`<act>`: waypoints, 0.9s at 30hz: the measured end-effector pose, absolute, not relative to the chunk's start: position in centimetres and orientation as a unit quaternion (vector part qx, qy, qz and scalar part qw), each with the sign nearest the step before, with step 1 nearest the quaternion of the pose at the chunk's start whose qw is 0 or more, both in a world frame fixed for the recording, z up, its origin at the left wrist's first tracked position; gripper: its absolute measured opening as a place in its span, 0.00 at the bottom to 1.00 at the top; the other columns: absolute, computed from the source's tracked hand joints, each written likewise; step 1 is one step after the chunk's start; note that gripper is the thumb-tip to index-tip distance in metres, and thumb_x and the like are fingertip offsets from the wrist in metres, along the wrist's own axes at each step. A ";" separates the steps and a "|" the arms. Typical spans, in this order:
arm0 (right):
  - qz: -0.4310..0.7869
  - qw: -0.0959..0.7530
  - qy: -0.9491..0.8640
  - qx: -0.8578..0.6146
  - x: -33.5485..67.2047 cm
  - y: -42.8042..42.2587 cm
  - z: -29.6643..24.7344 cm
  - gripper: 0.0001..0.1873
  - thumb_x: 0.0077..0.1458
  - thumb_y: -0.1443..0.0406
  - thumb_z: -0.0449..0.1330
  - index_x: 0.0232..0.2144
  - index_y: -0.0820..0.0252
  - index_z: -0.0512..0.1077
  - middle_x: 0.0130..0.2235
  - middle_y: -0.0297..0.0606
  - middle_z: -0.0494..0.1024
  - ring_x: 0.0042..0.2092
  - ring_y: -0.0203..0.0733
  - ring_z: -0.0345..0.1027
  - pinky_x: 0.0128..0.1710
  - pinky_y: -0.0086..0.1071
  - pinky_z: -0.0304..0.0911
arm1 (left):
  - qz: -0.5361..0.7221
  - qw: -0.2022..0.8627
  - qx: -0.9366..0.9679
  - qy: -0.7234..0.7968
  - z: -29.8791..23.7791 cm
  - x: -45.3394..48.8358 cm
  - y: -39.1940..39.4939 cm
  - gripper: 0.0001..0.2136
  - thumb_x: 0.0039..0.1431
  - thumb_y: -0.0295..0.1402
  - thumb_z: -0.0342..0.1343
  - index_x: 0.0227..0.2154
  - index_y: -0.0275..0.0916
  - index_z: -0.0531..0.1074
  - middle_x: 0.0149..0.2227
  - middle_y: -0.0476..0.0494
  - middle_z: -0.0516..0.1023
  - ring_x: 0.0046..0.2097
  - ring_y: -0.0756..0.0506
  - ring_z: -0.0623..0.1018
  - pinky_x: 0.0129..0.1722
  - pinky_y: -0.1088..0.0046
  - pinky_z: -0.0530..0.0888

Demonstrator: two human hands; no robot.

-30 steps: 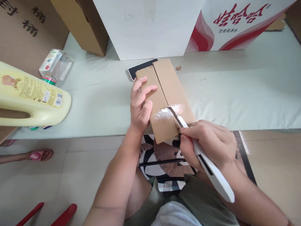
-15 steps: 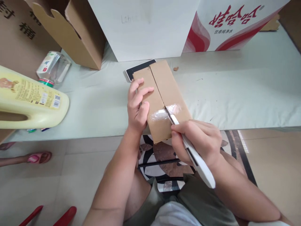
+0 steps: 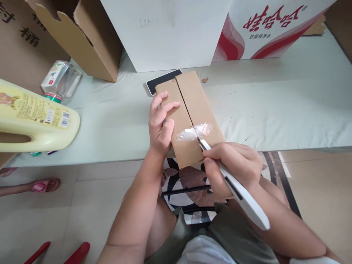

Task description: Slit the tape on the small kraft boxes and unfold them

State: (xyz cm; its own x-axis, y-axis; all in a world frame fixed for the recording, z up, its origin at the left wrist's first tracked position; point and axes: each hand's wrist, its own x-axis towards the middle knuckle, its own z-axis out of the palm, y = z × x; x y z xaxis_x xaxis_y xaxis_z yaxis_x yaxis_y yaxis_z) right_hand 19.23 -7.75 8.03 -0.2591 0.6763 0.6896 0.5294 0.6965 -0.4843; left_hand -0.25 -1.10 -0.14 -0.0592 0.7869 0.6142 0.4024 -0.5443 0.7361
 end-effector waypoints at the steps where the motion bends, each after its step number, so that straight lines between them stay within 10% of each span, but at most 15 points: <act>1: 0.085 0.484 -0.785 -0.378 19.4 -7.9 8.1 0.09 0.53 0.74 0.55 0.28 0.55 0.66 0.20 0.26 0.68 0.20 0.30 0.61 0.21 0.28 0.60 | 0.578 0.171 0.660 0.448 -0.2 -0.3 -1.1 0.24 0.69 0.57 0.46 0.51 0.47 0.78 0.64 0.40 0.70 0.70 0.32 0.65 0.72 0.48 0.62; 10: 0.035 0.581 -0.692 -0.427 22.5 -7.8 6.7 0.05 0.63 0.65 0.58 0.33 0.52 0.70 0.20 0.28 0.64 0.18 0.33 0.55 0.18 0.33 0.52 | 0.587 0.179 0.672 0.415 -0.8 -1.2 -0.8 0.20 0.69 0.54 0.47 0.55 0.55 0.75 0.66 0.46 0.67 0.71 0.33 0.65 0.71 0.47 0.63; 19: 0.091 0.204 -0.729 -0.647 25.8 -0.3 -1.1 0.32 0.56 0.66 0.56 0.64 0.59 0.69 0.50 0.51 0.81 0.50 0.59 0.76 0.48 0.53 0.73 | 0.594 0.244 0.627 0.441 -1.5 -2.9 -0.8 0.26 0.63 0.64 0.49 0.55 0.57 0.71 0.74 0.55 0.55 0.77 0.32 0.50 0.74 0.48 0.58; 27: 0.144 0.236 -0.724 -0.632 26.3 -0.1 -2.3 0.25 0.57 0.65 0.56 0.56 0.60 0.79 0.67 0.56 0.67 0.69 0.67 0.61 0.68 0.66 0.57 | 0.596 0.229 0.565 0.523 -3.0 -4.3 0.2 0.25 0.60 0.57 0.61 0.55 0.53 0.74 0.71 0.46 0.63 0.74 0.34 0.62 0.73 0.50 0.61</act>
